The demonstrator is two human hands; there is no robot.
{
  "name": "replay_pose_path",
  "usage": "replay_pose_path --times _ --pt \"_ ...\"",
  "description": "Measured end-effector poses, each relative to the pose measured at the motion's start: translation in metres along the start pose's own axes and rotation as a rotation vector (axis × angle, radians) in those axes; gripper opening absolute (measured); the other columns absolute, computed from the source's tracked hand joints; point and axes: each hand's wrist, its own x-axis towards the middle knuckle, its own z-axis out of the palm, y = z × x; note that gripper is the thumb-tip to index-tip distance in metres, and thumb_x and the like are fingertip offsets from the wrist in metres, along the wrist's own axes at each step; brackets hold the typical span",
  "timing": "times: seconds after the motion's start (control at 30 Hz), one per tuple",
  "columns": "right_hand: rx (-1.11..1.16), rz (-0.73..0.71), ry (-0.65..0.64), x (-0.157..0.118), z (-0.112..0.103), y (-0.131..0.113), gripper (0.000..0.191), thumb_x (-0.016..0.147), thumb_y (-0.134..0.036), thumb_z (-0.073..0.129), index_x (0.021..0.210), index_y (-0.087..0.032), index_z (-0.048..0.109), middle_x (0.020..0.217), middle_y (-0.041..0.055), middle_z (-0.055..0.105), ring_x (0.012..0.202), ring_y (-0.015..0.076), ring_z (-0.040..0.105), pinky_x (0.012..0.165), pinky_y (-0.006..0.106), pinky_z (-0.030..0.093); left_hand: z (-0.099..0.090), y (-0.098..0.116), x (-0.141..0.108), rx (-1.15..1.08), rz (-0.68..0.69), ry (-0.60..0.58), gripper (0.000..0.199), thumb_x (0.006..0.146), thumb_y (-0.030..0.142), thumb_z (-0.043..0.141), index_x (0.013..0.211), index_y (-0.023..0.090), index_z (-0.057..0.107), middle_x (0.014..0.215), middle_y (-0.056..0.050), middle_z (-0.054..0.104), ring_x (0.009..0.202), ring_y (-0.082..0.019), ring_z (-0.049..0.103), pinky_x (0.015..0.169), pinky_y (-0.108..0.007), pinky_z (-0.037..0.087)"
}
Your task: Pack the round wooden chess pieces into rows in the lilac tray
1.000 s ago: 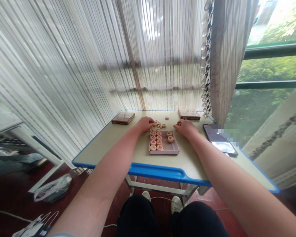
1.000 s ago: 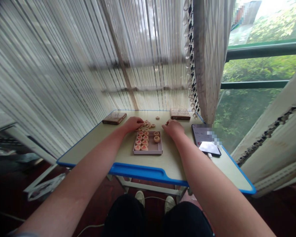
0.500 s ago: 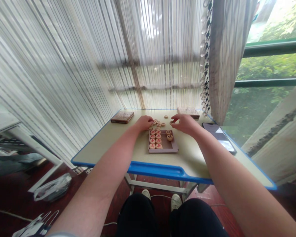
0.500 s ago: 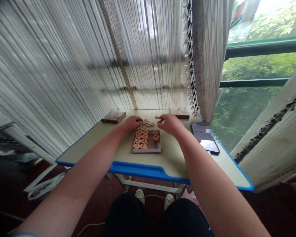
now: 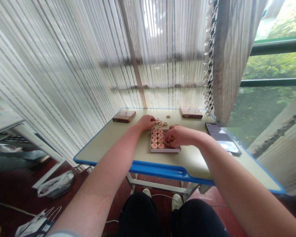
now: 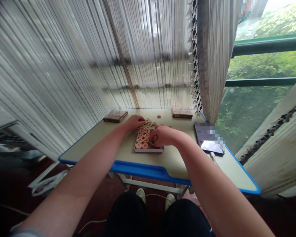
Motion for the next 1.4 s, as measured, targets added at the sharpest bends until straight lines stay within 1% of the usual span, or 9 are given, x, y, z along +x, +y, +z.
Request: replay_pose_path --times 0.13,0.33,0.53,0.77,0.97,1.03,1.17,1.3,1.4 --pt "-0.019 -0.005 -0.012 -0.0004 0.0001 0.0014 0.026 0.061 -0.026 0.063 0.085 -0.028 0.071 0.090 0.0046 0.057 0.085 0.0195 0.053 0.075 0.027 0.042 -0.0011 0.0013 -0.0004 0.012 -0.004 -0.008 0.031 0.077 0.034 0.051 0.095 0.016 0.069 0.091 -0.008 0.070 0.081 -0.018 0.062 0.075 -0.027 0.046" --pt "0.019 0.004 -0.037 -0.0031 -0.0022 0.0006 0.036 0.061 -0.021 0.062 0.095 -0.031 0.069 0.093 0.0035 0.056 0.077 0.0158 0.055 0.068 0.024 0.043 -0.0009 0.0022 0.0005 0.011 -0.013 -0.027 0.032 0.077 0.037 0.052 0.095 0.017 0.069 0.092 -0.007 0.069 0.082 -0.018 0.061 0.074 -0.026 0.046" --pt "0.027 0.037 -0.059 -0.0041 -0.0035 0.0021 0.026 0.062 -0.022 0.060 0.085 -0.027 0.071 0.092 0.0036 0.057 0.067 0.0130 0.053 0.061 0.024 0.041 -0.0005 0.0023 0.0005 0.011 0.015 -0.023 0.031 0.078 0.035 0.051 0.095 0.016 0.069 0.091 -0.008 0.069 0.082 -0.019 0.062 0.074 -0.027 0.046" --pt "0.009 0.026 -0.014 -0.0052 -0.0051 0.0052 0.019 0.060 -0.023 0.062 0.077 -0.025 0.072 0.088 0.0055 0.055 0.072 0.0160 0.053 0.068 0.026 0.043 -0.0003 0.0042 0.0004 0.014 0.027 -0.039 0.031 0.079 0.033 0.050 0.096 0.016 0.069 0.095 -0.008 0.069 0.086 -0.019 0.062 0.078 -0.028 0.046" --pt "0.021 0.032 0.000 -0.0059 -0.0075 0.0016 0.032 0.062 -0.023 0.063 0.092 -0.029 0.070 0.091 0.0057 0.054 0.084 0.0196 0.053 0.073 0.027 0.043 0.0012 0.0031 0.0013 0.005 0.015 -0.045 0.031 0.078 0.032 0.050 0.097 0.016 0.069 0.095 -0.007 0.069 0.087 -0.019 0.062 0.078 -0.028 0.046" --pt "0.024 0.024 -0.009 -0.0058 -0.0083 0.0007 0.030 0.063 -0.023 0.062 0.091 -0.030 0.070 0.091 0.0054 0.055 0.087 0.0202 0.053 0.075 0.028 0.042 0.0008 0.0034 0.0009 0.007 0.016 -0.047 0.032 0.079 0.033 0.050 0.097 0.016 0.069 0.096 -0.007 0.069 0.087 -0.019 0.062 0.078 -0.028 0.046" --pt "0.012 0.010 -0.032 -0.0051 -0.0077 0.0015 0.020 0.063 -0.022 0.061 0.080 -0.026 0.073 0.092 0.0053 0.056 0.081 0.0179 0.054 0.076 0.028 0.042 -0.0006 0.0044 0.0002 0.008 0.017 -0.055 0.031 0.079 0.031 0.050 0.098 0.016 0.069 0.096 -0.007 0.069 0.088 -0.018 0.062 0.080 -0.027 0.045" --pt "0.017 0.021 -0.013 -0.0048 -0.0065 0.0026 0.023 0.062 -0.021 0.062 0.083 -0.025 0.072 0.090 0.0050 0.057 0.077 0.0172 0.054 0.070 0.026 0.042 0.0003 0.0039 0.0004 0.002 0.013 -0.055 0.030 0.078 0.029 0.050 0.098 0.016 0.069 0.096 -0.007 0.069 0.088 -0.018 0.061 0.079 -0.026 0.045" --pt "0.024 0.035 0.042 -0.0035 -0.0063 0.0047 0.024 0.064 -0.023 0.061 0.085 -0.026 0.071 0.089 0.0047 0.056 0.073 0.0159 0.054 0.066 0.026 0.042 0.0021 0.0028 0.0008 0.013 0.022 -0.027 0.030 0.078 0.029 0.050 0.096 0.016 0.069 0.094 -0.007 0.069 0.085 -0.018 0.062 0.077 -0.027 0.045"
